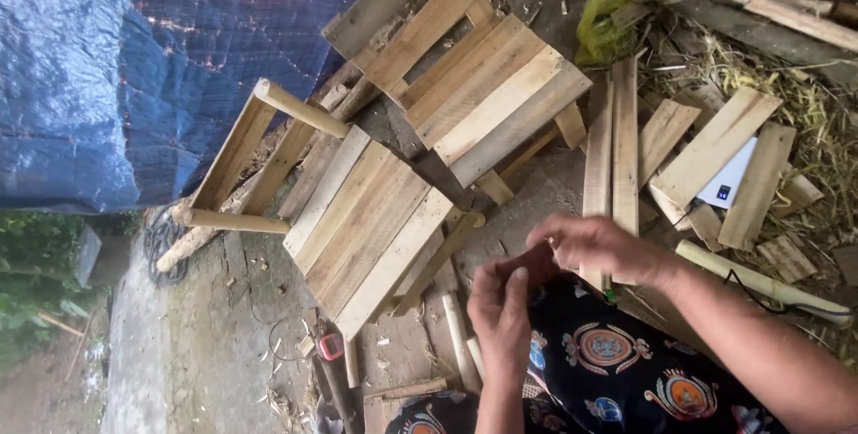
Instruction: Sanding various wooden furniture components, including a chair seat and a long dowel, using a piece of sandpaper to achieve a smooth finish.
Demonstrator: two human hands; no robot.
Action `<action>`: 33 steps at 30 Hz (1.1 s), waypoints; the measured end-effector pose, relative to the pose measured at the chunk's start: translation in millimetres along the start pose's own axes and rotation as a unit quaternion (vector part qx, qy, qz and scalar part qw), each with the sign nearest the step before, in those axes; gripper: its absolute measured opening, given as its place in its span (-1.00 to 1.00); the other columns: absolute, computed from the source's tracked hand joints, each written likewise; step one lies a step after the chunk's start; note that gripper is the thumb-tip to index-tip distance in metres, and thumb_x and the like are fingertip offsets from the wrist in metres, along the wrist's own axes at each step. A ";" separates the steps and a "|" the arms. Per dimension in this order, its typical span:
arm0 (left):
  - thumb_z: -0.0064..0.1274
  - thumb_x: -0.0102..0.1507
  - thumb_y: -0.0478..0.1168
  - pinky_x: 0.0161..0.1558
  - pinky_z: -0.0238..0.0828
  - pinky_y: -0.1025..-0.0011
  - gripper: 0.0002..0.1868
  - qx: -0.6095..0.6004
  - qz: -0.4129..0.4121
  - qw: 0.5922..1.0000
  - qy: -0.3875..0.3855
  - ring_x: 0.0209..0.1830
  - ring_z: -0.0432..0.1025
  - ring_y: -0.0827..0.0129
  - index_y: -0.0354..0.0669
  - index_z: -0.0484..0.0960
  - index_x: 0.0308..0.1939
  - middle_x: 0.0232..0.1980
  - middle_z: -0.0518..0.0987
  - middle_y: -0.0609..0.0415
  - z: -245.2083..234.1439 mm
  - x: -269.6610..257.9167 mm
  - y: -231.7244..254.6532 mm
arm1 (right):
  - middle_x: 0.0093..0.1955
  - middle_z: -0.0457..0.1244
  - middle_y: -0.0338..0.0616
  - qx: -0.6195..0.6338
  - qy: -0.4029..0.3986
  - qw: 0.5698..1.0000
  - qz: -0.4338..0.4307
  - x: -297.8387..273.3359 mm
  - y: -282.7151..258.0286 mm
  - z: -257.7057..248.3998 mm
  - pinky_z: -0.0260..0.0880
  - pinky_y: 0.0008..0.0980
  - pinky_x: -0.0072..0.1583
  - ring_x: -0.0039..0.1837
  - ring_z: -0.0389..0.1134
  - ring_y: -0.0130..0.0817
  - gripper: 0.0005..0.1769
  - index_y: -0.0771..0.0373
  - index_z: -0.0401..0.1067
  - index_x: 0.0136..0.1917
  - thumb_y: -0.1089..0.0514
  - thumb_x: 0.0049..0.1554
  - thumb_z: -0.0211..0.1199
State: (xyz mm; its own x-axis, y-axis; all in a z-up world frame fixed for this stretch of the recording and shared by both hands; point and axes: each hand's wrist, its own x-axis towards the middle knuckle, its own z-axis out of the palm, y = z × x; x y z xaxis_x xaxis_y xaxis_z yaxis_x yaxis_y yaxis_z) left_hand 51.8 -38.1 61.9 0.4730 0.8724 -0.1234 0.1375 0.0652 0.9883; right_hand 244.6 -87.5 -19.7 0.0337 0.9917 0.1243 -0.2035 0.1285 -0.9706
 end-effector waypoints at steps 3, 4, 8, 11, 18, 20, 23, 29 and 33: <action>-0.01 0.26 -0.55 -0.07 0.55 0.40 -0.83 -0.175 0.053 0.983 0.002 -0.23 0.50 0.32 -0.29 0.57 -0.14 -0.18 0.60 -0.07 -6.9 -6.3 -1.6 | 0.35 0.36 -0.23 -0.147 0.239 0.951 0.129 -13.5 42.8 -66.0 0.24 -0.14 0.46 0.43 0.32 -0.28 -0.42 0.12 0.46 0.28 -0.18 0.13 -0.01; -0.09 0.30 -0.47 -0.05 0.59 0.29 -0.87 -0.184 0.011 0.983 0.013 -0.26 0.58 0.19 -0.34 0.56 -0.14 -0.23 0.67 -0.16 -9.1 -11.3 13.9 | 0.32 0.22 -0.04 -0.212 0.413 0.877 0.127 -28.4 82.1 -95.6 0.24 -0.09 0.39 0.37 0.24 -0.13 -0.56 0.25 0.36 0.29 0.10 0.16 0.06; 0.07 0.28 -0.38 -0.05 0.59 0.04 -0.90 -0.376 -0.021 0.924 0.063 -0.26 0.56 0.11 -0.28 0.51 -0.13 -0.18 0.61 -0.17 -42.6 -22.1 -16.7 | 0.35 -0.01 0.36 -0.274 0.677 0.617 0.293 -91.2 162.1 -153.6 0.08 0.21 0.36 0.40 0.00 0.34 -0.44 0.39 0.18 0.37 0.48 0.09 0.12; 0.12 0.26 -0.34 -0.05 0.49 0.06 -0.91 -0.386 -0.035 0.919 0.072 -0.17 0.43 0.19 -0.20 0.52 -0.21 -0.13 0.54 -0.08 -55.3 -31.3 -22.3 | 0.17 0.07 0.36 -0.315 0.635 0.571 0.414 -135.3 236.9 -183.9 0.32 0.08 0.09 0.15 0.15 0.18 -0.51 0.55 0.15 0.29 0.35 0.15 0.21; 0.13 0.21 -0.35 -0.02 0.54 -0.13 -0.89 -0.370 -0.097 0.916 0.120 -0.09 0.50 0.07 -0.15 0.49 -0.25 -0.07 0.59 -0.10 -70.0 -44.1 -52.4 | 0.39 -0.06 0.43 -0.155 0.615 0.616 0.467 -136.4 217.4 -176.5 0.26 0.06 0.20 0.29 0.12 0.18 -0.08 0.34 -0.49 0.61 0.44 0.22 0.03; 0.11 0.23 -0.37 -0.03 0.56 -0.09 -0.88 -0.380 -0.104 0.909 0.137 -0.15 0.52 0.12 -0.16 0.48 -0.22 -0.12 0.60 -0.06 -73.5 -47.0 -61.7 | 0.20 0.02 0.44 -0.208 0.611 0.653 0.395 -141.6 228.2 -184.1 0.23 0.22 0.10 0.18 0.12 0.29 -0.40 0.53 0.04 0.37 0.37 0.16 0.22; 0.12 0.23 -0.34 -0.05 0.54 -0.05 -0.86 -0.366 -0.113 0.910 0.156 -0.15 0.51 0.12 -0.15 0.46 -0.21 -0.10 0.59 -0.10 -76.9 -50.3 -64.5 | 0.21 0.06 0.41 -0.256 0.576 0.653 0.419 -140.9 232.9 -190.8 0.23 0.23 0.12 0.21 0.09 0.29 -0.32 0.50 0.13 0.29 0.32 0.02 0.43; 0.07 0.24 -0.37 0.01 0.53 -0.06 -0.87 -0.379 -0.109 0.901 0.181 -0.10 0.52 0.08 -0.17 0.43 -0.20 -0.04 0.58 -0.18 -91.0 -54.1 -89.1 | 0.20 0.00 0.35 -0.290 0.573 0.631 0.435 -129.6 244.2 -194.4 0.17 0.24 0.22 0.25 0.04 0.28 -0.18 0.43 0.02 0.27 0.53 -0.11 0.47; 0.04 0.26 -0.37 0.00 0.52 -0.08 -0.86 -0.367 -0.113 0.906 0.179 -0.10 0.49 0.07 -0.22 0.41 -0.15 -0.06 0.55 -0.19 -95.3 -59.5 -106.4 | 0.42 -0.18 0.41 -0.319 0.509 0.636 0.485 -129.7 246.4 -195.1 0.02 0.22 0.37 0.35 -0.02 0.32 0.14 0.63 -0.30 0.50 0.22 0.07 0.50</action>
State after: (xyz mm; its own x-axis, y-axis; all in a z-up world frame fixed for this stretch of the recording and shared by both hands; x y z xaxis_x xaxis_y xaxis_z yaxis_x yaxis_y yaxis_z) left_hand -73.9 -50.8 -27.4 0.1746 0.8890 -0.4234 -0.4817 0.4521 0.7507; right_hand 381.0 -185.9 -315.2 0.8764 0.0425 -0.4798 -0.1845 -0.8905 -0.4159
